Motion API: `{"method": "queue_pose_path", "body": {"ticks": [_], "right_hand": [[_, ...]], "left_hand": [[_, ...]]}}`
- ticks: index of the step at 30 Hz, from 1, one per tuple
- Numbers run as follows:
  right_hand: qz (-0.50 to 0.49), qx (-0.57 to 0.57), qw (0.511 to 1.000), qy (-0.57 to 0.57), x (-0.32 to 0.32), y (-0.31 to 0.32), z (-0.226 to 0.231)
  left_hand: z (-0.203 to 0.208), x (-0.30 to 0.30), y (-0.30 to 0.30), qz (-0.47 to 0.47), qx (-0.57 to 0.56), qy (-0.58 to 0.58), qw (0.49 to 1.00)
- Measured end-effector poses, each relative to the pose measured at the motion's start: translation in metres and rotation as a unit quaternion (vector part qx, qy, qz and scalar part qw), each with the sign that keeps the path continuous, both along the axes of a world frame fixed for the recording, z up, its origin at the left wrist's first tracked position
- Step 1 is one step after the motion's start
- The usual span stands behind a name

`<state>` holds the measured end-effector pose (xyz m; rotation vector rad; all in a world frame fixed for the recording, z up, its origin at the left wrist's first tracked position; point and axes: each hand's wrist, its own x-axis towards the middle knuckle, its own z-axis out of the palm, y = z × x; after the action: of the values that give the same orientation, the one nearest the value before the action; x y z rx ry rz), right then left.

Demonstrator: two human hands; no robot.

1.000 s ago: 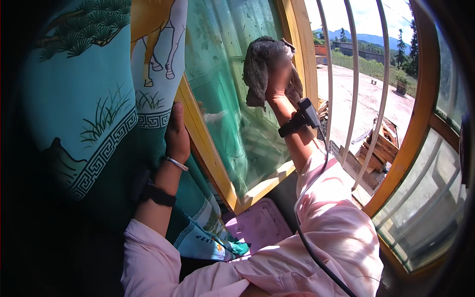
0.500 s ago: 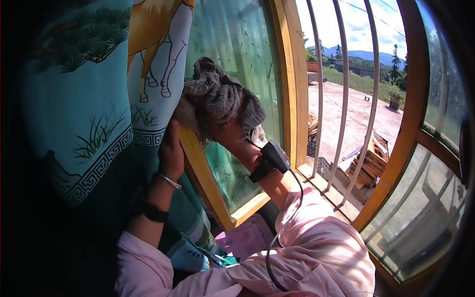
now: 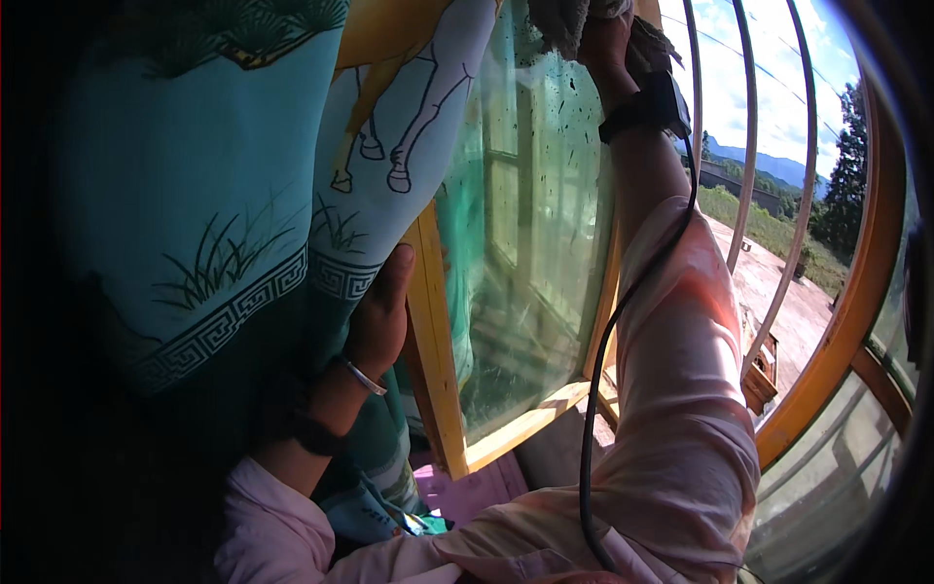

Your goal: Cleaning a window pane and its frame using a cloth.

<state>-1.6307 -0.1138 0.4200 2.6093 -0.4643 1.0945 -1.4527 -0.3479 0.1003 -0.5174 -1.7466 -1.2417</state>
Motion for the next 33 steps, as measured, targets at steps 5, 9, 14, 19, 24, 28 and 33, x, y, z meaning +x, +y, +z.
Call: {"method": "queue_pose_path", "body": {"ticks": [5,9,14,19,24,28,33], "right_hand": [[-0.016,-0.142,0.93,-0.338,-0.041,0.012,-0.045],[-0.428,-0.348,0.799,-0.239,-0.104,0.056,-0.124],[-0.533,-0.427,0.657,-0.321,-0.057,-0.003,-0.277],[-0.869,-0.27,0.39,-0.143,0.005,-0.037,-0.5],[-0.519,-0.296,0.7,-0.391,0.093,-0.078,-0.424],[-0.589,-0.471,0.647,-0.113,0.04,-0.062,-0.248],[-0.642,-0.454,0.575,-0.225,0.054,-0.07,-0.121]], "left_hand": [[0.006,0.009,0.005,-0.039,0.001,-0.014,0.999],[0.016,0.018,0.02,-0.125,0.045,-0.056,0.99],[0.011,0.012,0.008,-0.085,0.067,-0.046,0.993],[0.014,0.009,0.006,-0.105,0.048,-0.079,0.99],[0.008,0.006,-0.008,-0.1,0.075,-0.075,0.989],[0.009,-0.001,0.01,-0.037,0.111,-0.005,0.993],[0.014,0.01,0.018,-0.113,0.087,-0.071,0.987]]}}
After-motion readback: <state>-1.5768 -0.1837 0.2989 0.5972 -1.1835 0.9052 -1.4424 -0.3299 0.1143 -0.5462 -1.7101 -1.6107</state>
